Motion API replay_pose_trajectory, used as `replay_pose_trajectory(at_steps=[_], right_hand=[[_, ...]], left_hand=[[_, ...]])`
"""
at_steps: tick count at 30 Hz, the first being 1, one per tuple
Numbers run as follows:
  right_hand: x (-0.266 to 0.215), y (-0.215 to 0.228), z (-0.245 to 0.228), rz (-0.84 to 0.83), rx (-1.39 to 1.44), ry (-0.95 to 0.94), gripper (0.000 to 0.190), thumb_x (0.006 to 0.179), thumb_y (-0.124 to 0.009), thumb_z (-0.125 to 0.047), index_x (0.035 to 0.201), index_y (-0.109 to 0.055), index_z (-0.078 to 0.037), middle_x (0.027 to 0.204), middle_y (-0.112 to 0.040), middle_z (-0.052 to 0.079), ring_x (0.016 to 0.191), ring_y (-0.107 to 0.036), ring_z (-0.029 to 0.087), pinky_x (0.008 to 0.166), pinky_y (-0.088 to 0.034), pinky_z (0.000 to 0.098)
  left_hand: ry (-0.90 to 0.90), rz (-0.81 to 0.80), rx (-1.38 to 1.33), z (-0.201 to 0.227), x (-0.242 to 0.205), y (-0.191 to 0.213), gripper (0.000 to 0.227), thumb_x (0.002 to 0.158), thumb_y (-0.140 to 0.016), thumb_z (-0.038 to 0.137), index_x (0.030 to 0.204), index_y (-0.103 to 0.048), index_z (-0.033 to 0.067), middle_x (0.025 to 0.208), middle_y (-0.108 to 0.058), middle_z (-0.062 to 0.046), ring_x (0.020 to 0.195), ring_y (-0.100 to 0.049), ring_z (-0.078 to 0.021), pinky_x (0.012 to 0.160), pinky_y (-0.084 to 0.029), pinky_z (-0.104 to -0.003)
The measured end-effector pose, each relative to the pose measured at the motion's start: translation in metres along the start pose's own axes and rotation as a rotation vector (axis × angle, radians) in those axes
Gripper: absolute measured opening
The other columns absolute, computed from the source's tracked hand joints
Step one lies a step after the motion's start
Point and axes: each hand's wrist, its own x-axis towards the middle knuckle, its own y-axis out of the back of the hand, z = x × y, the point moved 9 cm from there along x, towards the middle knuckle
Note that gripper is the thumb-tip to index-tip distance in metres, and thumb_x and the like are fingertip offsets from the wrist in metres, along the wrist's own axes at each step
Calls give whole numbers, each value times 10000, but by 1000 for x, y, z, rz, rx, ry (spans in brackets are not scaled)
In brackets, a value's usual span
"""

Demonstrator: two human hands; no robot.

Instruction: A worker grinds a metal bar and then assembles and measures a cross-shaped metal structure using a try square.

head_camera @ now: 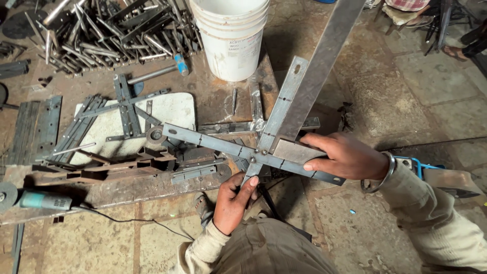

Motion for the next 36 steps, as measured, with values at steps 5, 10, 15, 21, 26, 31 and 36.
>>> replay_pose_trajectory(at_steps=[5,10,15,21,26,31,36], right_hand=[[0,0,-1,11,-25,11,482,867,-743,-282,1257,-604,-34,937,-775,184,808,-789,289,654,-557,410],[0,-2,5,33,-141,-21,511,830,-782,-308,1242,-621,-51,873,-749,202,785,-741,348,632,-522,453],[2,-7,2,-24,-35,-71,532,825,-775,-304,1270,-607,-65,905,-773,156,743,-777,285,642,-556,422],[1,-9,-1,-16,-24,-46,513,817,-782,-293,1239,-618,-54,919,-774,165,768,-774,295,648,-552,426],[1,-8,-3,9,-41,-6,509,814,-790,-291,1227,-623,-44,934,-764,179,772,-756,326,635,-534,442],[1,-9,-4,-17,-49,-52,505,813,-781,-293,1228,-618,-54,905,-761,172,739,-762,321,626,-534,438],[0,-10,-3,-10,-32,-4,487,819,-783,-274,1217,-620,-44,902,-764,173,731,-760,307,611,-536,429]], left_hand=[[-4,-3,26,0,0,1,336,1031,-627,295,818,-604,37,656,-591,13,512,-487,-50,473,-383,-241],[25,22,20,-6,-2,3,302,1019,-632,284,854,-627,32,647,-593,5,508,-490,-59,468,-386,-246],[16,16,7,-8,-3,4,303,1024,-630,279,850,-617,32,641,-585,1,503,-490,-63,463,-388,-249],[24,24,-18,-11,-6,4,296,1023,-634,273,862,-625,25,643,-583,-3,506,-484,-65,463,-385,-250],[34,29,-20,-11,-8,4,284,1019,-632,273,881,-634,25,645,-587,-2,508,-489,-64,462,-390,-249],[17,22,-17,-11,-9,4,290,1025,-631,270,877,-632,21,647,-589,-3,508,-486,-63,464,-385,-247],[11,18,-20,-11,-10,4,288,1026,-630,266,877,-635,19,650,-590,-3,506,-482,-62,464,-382,-246]])
